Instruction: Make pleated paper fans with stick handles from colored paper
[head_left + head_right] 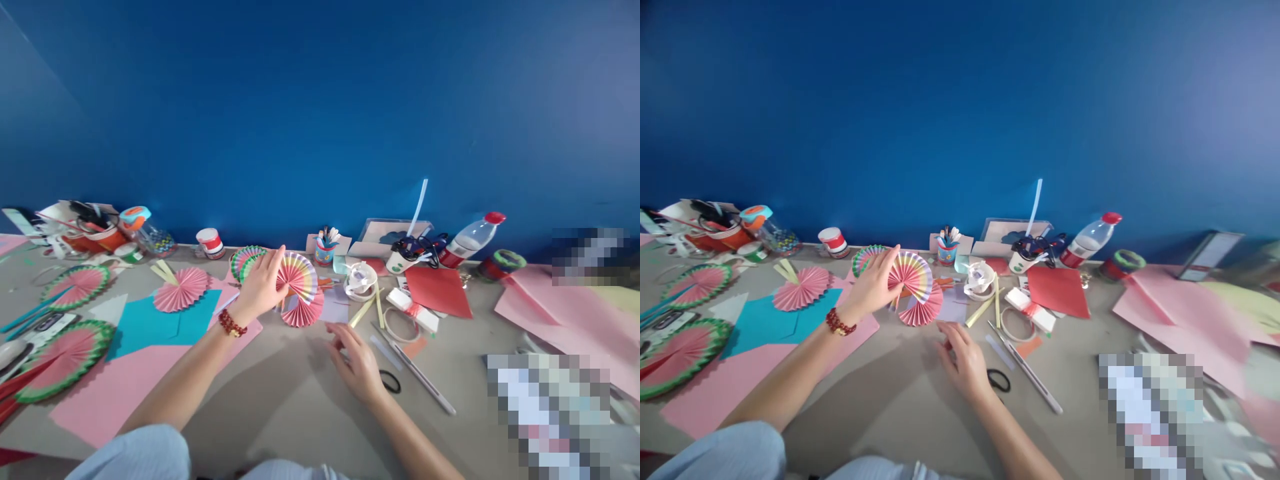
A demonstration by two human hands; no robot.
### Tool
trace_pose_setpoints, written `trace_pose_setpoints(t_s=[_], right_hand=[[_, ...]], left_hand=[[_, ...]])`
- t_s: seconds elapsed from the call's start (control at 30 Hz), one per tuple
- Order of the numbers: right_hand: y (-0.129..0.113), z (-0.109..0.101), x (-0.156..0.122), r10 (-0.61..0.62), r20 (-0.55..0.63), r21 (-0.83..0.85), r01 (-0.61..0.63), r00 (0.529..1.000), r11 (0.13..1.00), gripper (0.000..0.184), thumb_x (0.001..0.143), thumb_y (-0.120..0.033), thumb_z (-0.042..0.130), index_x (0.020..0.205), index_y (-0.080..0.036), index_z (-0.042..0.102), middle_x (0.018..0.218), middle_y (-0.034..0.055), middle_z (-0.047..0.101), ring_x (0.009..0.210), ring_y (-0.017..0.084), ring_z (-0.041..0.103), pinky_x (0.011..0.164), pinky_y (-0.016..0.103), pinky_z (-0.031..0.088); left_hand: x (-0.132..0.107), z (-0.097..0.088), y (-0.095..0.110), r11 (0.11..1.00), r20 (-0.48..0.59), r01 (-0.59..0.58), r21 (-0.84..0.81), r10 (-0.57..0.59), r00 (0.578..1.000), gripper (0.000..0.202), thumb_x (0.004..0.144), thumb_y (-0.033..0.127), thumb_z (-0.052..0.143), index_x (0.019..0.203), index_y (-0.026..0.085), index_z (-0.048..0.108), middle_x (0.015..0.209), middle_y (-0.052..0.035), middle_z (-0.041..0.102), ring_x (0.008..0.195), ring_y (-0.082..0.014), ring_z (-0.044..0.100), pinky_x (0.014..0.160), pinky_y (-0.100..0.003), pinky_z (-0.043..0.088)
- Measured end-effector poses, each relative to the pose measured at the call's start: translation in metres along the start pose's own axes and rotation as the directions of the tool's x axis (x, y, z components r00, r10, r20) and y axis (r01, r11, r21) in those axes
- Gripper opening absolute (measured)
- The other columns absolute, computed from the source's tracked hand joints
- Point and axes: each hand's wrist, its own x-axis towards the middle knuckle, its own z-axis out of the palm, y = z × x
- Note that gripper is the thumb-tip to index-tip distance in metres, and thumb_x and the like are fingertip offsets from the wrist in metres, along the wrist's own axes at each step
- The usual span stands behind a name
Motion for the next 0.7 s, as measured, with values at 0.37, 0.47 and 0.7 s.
trace_pose_setpoints(t_s=[0.37, 0.47, 0.7], right_hand=[[0.001, 0.007, 0.013, 0.328, -0.082, 0.56, -0.228, 0.941, 0.796, 0.053, 0.096, -0.038, 0.055, 0.145, -0.028, 0.037, 0.128, 0.0115, 0.057, 0.099, 0.019, 0.065, 0.08, 0.033, 0.059], [-0.002, 0.006, 0.013, 0.33, -0.081, 0.567, -0.228, 0.941, 0.791, 0.052, 0.094, -0.038, 0.059, 0.141, -0.024, 0.042, 0.117, 0.0107, 0.066, 0.101, 0.022, 0.067, 0.082, 0.034, 0.059], [-0.001, 0.006, 0.012, 0.374, -0.145, 0.59, -0.224, 0.916, 0.776, 0.048, 0.091, -0.037, 0.062, 0.134, -0.022, 0.048, 0.118, 0.0118, 0.068, 0.1, 0.023, 0.069, 0.081, 0.035, 0.059]], left_hand=[[-0.031, -0.02, 0.052, 0.954, 0.094, -0.044, -0.295, 0.075, 0.993, 0.096, 0.086, 0.021, 0.062, 0.156, 0.022, -0.002, 0.153, -0.0152, 0.039, 0.139, -0.0315, 0.04, 0.113, -0.051, 0.037], [-0.038, -0.016, 0.055, 0.925, 0.084, -0.024, -0.379, 0.06, 0.995, 0.095, 0.088, 0.024, 0.063, 0.156, 0.025, -0.002, 0.156, -0.0151, 0.035, 0.143, -0.0315, 0.034, 0.117, -0.053, 0.032], [-0.052, -0.008, 0.045, 0.558, 0.185, 0.289, -0.778, -0.237, 0.954, 0.073, 0.09, 0.036, 0.062, 0.152, 0.025, 0.024, 0.15, -0.0133, 0.043, 0.139, -0.0294, 0.042, 0.111, -0.047, 0.043]])
